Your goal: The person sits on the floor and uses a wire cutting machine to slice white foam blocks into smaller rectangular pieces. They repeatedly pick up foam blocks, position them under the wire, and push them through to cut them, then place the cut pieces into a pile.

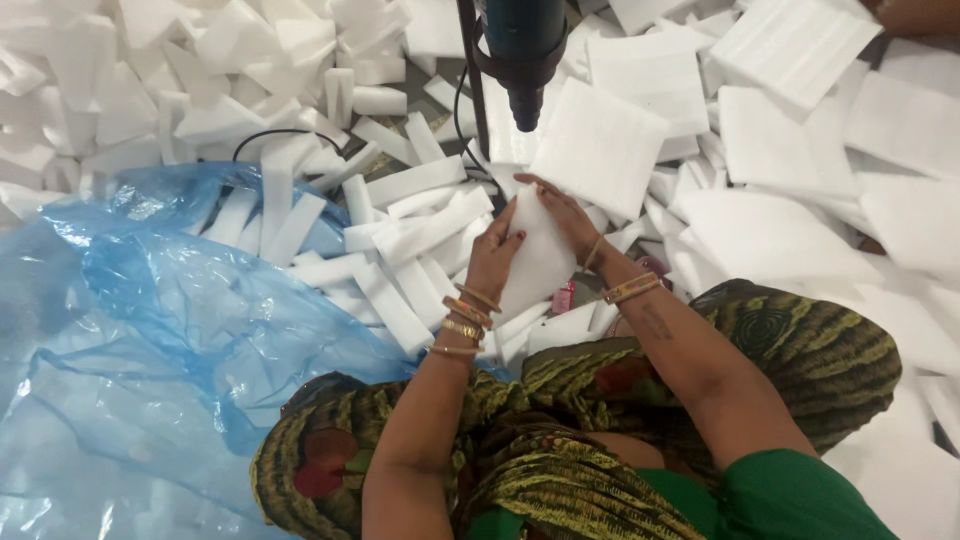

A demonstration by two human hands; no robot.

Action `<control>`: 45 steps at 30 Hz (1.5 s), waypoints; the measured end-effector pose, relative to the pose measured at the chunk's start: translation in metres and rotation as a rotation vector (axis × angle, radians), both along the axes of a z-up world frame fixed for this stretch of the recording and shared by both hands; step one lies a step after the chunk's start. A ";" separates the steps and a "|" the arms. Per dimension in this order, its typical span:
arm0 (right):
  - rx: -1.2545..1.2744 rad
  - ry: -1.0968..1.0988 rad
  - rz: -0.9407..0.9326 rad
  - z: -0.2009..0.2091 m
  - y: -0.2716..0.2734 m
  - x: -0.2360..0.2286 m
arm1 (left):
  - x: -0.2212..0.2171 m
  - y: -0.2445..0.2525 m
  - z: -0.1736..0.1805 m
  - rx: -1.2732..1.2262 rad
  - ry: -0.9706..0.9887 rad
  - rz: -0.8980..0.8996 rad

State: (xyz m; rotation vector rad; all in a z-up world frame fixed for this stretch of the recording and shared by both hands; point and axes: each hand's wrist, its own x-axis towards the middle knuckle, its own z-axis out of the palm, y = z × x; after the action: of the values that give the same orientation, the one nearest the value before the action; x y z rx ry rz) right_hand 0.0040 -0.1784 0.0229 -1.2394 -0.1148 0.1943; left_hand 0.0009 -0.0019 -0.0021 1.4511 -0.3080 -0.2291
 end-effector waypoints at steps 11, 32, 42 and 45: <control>0.035 -0.107 0.085 -0.009 0.004 -0.041 | -0.053 0.002 0.001 -0.047 -0.053 -0.072; -0.047 -0.010 0.024 -0.003 -0.008 -0.029 | -0.062 0.004 0.012 0.301 0.002 -0.334; -0.227 0.045 0.284 0.000 -0.048 -0.023 | -0.036 0.025 0.024 -0.010 0.047 -0.276; -0.215 0.075 0.260 -0.003 -0.046 -0.022 | -0.034 0.031 0.026 -0.041 0.026 -0.276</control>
State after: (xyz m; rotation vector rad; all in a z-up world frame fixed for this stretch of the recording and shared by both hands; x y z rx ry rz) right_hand -0.0175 -0.2243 0.0201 -1.4281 -0.1943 0.4889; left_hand -0.0335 0.0287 0.0241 1.3617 -0.4902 -0.4618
